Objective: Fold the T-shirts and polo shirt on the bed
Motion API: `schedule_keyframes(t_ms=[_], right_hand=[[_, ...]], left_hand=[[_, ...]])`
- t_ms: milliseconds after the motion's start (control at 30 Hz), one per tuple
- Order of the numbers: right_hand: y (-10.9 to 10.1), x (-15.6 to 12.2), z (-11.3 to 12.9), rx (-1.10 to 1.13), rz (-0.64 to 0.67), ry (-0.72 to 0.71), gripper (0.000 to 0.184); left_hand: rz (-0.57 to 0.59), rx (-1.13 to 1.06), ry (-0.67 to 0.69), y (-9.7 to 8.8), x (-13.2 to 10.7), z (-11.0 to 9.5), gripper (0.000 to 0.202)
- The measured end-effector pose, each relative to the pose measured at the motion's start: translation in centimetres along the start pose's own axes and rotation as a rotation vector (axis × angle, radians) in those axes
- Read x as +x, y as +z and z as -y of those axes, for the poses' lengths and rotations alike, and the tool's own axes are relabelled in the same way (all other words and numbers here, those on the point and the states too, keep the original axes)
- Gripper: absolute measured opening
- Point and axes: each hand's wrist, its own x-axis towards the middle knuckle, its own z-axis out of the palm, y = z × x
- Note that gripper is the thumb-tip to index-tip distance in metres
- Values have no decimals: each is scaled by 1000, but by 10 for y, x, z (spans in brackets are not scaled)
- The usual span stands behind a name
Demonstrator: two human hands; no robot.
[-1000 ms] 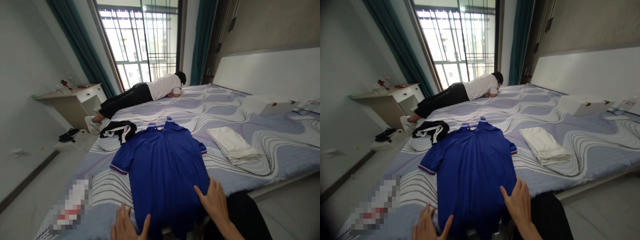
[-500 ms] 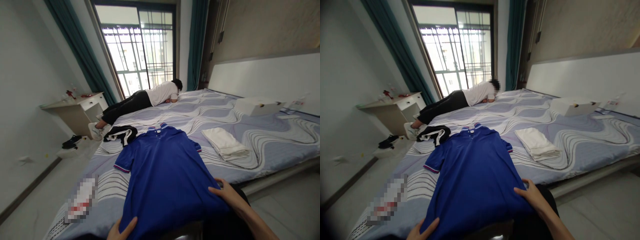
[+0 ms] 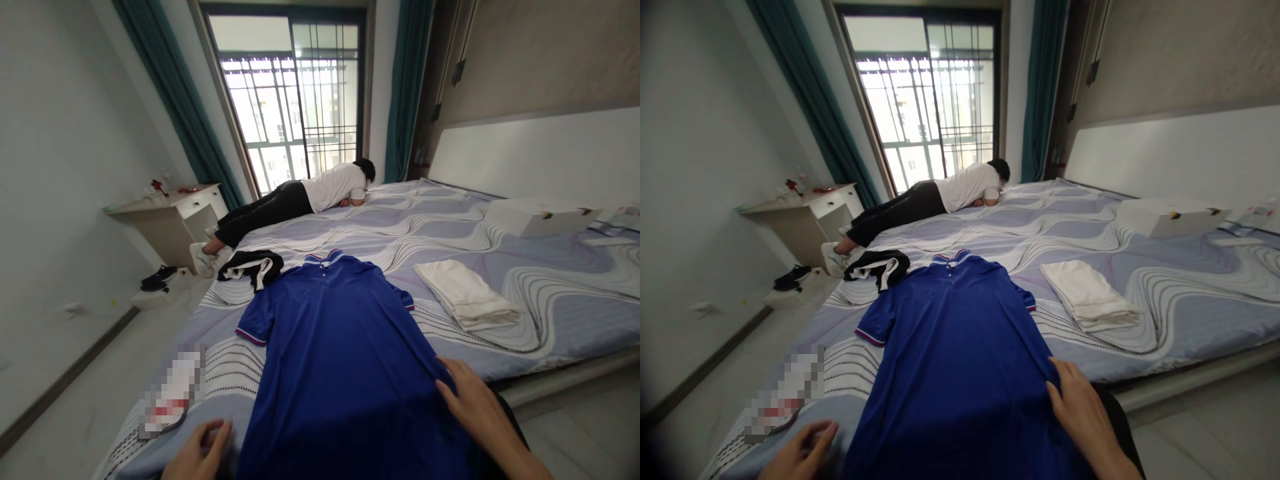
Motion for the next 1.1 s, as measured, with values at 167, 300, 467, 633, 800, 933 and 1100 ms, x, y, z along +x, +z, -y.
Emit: schedule_keyframes(t_ms=[167, 300, 467, 633, 800, 933, 1100], right_hand=[[66, 71, 98, -115, 128, -220, 61], [104, 110, 127, -246, 109, -187, 64], [114, 122, 122, -294, 72, -192, 64], [115, 120, 122, -294, 66, -187, 63], [112, 120, 125, -274, 51, -200, 63], [109, 120, 124, -261, 61, -201, 63], [111, 121, 123, -255, 76, -210, 64]], left_hand=[[-216, 15, -73, 3, 82, -101, 73], [-303, 10, -248, 6, 143, -152, 67], [-451, -78, -319, -21, 180, -172, 48], [-582, -62, -197, -59, 179, -194, 54], [-380, -13, 279, -27, 154, -246, 43], [-89, 26, 717, 22, 137, -258, 32], [-259, 91, 502, 47, 141, -204, 49]])
